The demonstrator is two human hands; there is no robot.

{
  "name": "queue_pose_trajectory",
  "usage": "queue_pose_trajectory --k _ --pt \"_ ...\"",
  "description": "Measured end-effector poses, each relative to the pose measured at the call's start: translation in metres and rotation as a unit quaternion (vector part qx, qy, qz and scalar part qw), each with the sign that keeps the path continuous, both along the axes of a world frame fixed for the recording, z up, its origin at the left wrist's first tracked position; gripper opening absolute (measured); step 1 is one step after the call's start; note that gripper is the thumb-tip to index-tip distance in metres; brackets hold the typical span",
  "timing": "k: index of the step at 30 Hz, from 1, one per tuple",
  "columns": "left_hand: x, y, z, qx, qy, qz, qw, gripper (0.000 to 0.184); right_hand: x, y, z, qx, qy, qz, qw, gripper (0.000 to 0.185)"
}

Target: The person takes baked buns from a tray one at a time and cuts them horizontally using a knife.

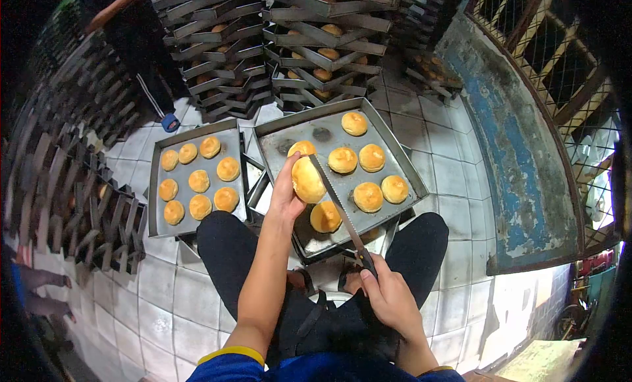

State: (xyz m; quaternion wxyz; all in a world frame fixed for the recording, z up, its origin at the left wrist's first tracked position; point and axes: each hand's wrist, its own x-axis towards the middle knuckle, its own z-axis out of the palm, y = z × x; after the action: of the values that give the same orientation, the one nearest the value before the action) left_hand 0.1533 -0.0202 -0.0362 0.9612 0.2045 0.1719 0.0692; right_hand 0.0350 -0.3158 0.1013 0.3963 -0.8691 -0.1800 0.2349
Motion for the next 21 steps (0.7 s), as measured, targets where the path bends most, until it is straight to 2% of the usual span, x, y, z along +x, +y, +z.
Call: queue_pose_trajectory --k 6,8,11,13,15,17,20,21 --pt "0.001 -0.002 -0.004 0.000 -0.022 -0.002 1.000 0.032 -0.001 0.001 0.001 -0.008 -0.004 -0.005 1.000 0.041" --pt "0.000 -0.004 -0.006 0.090 0.024 -0.019 0.996 0.030 0.001 0.002 0.000 -0.018 -0.001 -0.007 1.000 0.041" --pt "-0.006 -0.022 0.025 0.143 0.024 -0.023 0.989 0.024 0.007 0.003 0.000 -0.014 0.003 -0.007 1.000 0.040" --pt "-0.005 -0.016 0.020 0.165 0.020 -0.027 0.986 0.024 0.011 -0.002 0.001 0.033 0.062 0.003 0.998 0.040" --pt "-0.007 -0.010 0.019 0.187 0.017 -0.029 0.982 0.024 0.013 -0.007 0.001 0.044 0.069 0.014 0.997 0.040" --pt "-0.010 -0.010 0.021 0.259 0.010 -0.056 0.964 0.024 0.014 -0.008 -0.002 0.054 0.078 0.019 0.995 0.040" --pt "-0.009 -0.024 0.017 0.269 0.004 -0.100 0.958 0.023 0.020 -0.006 -0.021 0.097 0.088 0.003 0.991 0.040" --pt "-0.009 -0.032 0.022 0.258 0.035 -0.071 0.963 0.023 0.023 -0.004 -0.030 0.142 0.125 -0.011 0.982 0.039"
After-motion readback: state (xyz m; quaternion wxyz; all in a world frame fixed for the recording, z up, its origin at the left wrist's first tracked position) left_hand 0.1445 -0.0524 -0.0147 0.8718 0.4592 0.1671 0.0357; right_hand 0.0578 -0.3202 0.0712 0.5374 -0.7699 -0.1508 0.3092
